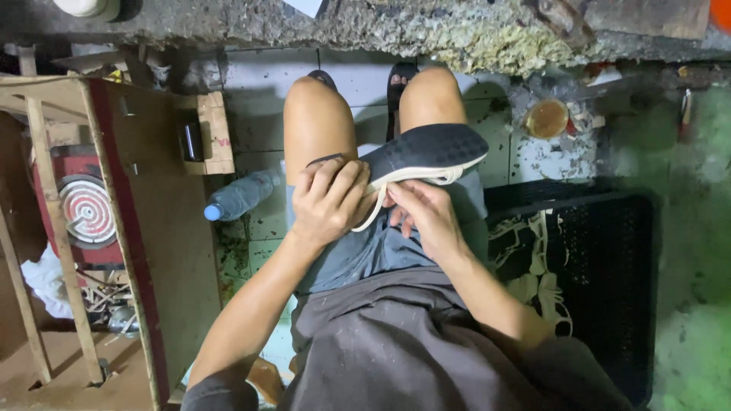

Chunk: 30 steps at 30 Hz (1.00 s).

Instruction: Assembling sandal straps by threading them through the sole and securing them with a hammer

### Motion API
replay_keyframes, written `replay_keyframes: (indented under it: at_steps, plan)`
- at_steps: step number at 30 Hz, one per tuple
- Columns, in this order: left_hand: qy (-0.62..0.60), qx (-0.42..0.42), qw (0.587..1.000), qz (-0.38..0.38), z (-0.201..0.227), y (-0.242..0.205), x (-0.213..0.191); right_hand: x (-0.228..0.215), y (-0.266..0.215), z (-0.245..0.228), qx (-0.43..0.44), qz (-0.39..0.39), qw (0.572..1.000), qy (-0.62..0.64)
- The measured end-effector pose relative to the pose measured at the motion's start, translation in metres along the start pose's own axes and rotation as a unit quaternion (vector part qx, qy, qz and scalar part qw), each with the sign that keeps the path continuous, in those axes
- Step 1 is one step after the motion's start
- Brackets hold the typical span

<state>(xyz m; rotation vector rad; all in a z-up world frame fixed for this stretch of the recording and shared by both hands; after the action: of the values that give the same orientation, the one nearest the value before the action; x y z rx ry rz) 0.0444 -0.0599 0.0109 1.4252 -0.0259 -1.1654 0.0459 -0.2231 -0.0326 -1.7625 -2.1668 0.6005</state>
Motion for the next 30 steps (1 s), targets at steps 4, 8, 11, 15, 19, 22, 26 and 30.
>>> replay_keyframes:
  at_steps: [4,8,11,15,19,22,26,30]
  plan:
    - [0.002,0.002,1.0,-0.014,-0.004,0.006,-0.002,0.001,0.01,0.004,-0.01,0.001,1.0,0.0]
    - [-0.02,0.0,0.999,-0.042,-0.012,0.004,0.0,0.002,0.015,0.005,-0.018,0.011,1.0,-0.011]
    - [-0.028,0.002,0.998,-0.053,-0.016,0.004,0.0,0.002,0.021,0.004,-0.014,0.024,0.999,-0.032]
    - [-0.027,-0.01,0.997,-0.074,-0.017,0.005,0.002,0.008,0.022,-0.009,0.0,0.077,0.996,-0.039]
    - [-0.025,-0.007,0.997,-0.072,-0.024,0.016,0.0,0.0,0.021,-0.034,0.031,0.041,0.997,-0.062]
    - [-0.039,-0.034,0.996,-0.076,-0.024,0.007,0.0,-0.013,0.009,-0.059,-0.057,-0.077,0.966,-0.24]
    - [-0.069,-0.051,0.994,-0.067,-0.024,0.006,0.001,-0.031,0.008,-0.11,-0.49,0.096,0.696,-0.517]
    - [-0.063,-0.072,0.989,-0.113,-0.02,0.017,0.0,-0.027,0.037,-0.11,-0.604,0.012,0.565,-0.562]
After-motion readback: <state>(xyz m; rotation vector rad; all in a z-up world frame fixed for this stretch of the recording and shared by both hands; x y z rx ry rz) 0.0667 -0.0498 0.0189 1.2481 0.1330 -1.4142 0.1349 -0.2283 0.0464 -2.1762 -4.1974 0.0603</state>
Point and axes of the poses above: each hand's wrist, its own y-axis towards the middle knuckle, its own x-axis out of the palm, z = x × y, the point moved 4 cm from there along y, towards the middle knuckle, and after that the axes turned 15 degrees about -y, right-handed, at the moved point
